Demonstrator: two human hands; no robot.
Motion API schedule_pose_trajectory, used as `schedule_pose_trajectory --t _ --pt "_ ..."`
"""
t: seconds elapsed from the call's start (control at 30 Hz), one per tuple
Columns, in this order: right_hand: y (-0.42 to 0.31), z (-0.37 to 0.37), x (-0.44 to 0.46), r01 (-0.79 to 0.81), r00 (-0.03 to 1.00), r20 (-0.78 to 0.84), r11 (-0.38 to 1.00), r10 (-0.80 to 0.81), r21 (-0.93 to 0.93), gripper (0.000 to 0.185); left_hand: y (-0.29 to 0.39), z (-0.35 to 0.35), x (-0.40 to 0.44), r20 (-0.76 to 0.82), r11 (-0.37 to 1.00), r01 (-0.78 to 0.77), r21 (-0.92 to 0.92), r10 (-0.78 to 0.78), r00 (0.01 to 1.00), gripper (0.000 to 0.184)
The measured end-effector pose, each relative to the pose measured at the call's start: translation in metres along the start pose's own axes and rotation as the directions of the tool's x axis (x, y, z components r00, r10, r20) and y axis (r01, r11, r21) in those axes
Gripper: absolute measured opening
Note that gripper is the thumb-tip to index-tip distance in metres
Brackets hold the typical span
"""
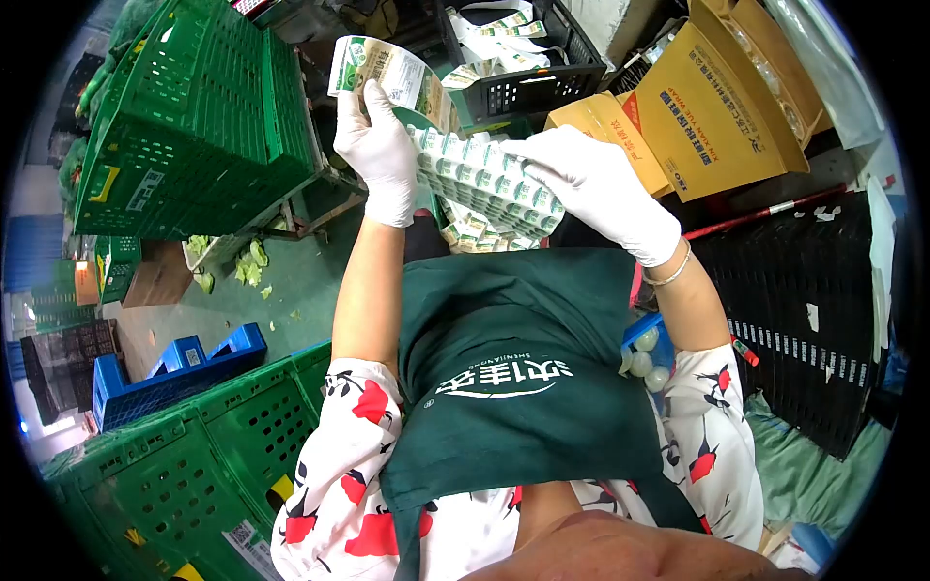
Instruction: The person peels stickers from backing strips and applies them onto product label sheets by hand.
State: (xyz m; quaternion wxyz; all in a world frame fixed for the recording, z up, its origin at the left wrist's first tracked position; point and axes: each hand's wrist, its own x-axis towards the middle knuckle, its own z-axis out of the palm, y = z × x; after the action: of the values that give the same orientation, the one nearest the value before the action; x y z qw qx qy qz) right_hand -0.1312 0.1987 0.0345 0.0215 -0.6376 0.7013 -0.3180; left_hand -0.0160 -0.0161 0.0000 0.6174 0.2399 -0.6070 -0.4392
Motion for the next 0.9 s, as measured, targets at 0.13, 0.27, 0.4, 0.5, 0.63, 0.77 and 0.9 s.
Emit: schedule_pose_trajectory --t 0.13,0.27,0.4,0.5,0.63,0.77,0.9 --pt "0.001 0.006 -0.003 0.040 0.999 0.000 0.999 -0.040 0.018 0.036 -0.007 -0.002 0.001 -0.019 1.000 0.006 0.030 -0.005 1.000 0.020" --pt "-0.013 -0.003 -0.017 -0.052 0.999 0.005 0.952 0.053 0.303 0.037 -0.028 -0.007 0.004 -0.016 0.993 -0.001 0.117 0.003 1.000 0.020" --pt "-0.015 -0.033 -0.022 -0.366 0.905 0.143 0.565 0.400 0.739 0.029 -0.039 -0.021 0.013 0.171 0.986 0.164 0.022 -0.165 0.971 0.021" --pt "0.005 -0.039 -0.016 -0.425 0.862 0.189 0.466 0.470 0.776 0.027 -0.021 -0.029 0.020 0.512 0.880 0.373 0.293 -0.474 0.716 0.028" --pt "0.023 -0.031 0.001 -0.533 0.835 0.336 0.488 0.436 0.691 0.039 0.001 -0.022 0.002 0.802 0.772 0.634 0.051 -0.410 0.434 0.035" --pt "0.032 -0.010 0.028 -0.515 0.855 0.396 0.632 0.334 0.579 0.048 0.026 -0.017 -0.014 0.873 0.732 0.671 0.116 -0.397 0.283 0.039" --pt "0.043 0.007 0.036 -0.266 0.928 0.368 0.801 0.062 0.536 0.047 0.026 -0.021 -0.020 0.873 0.687 0.703 0.183 -0.442 0.205 0.032"
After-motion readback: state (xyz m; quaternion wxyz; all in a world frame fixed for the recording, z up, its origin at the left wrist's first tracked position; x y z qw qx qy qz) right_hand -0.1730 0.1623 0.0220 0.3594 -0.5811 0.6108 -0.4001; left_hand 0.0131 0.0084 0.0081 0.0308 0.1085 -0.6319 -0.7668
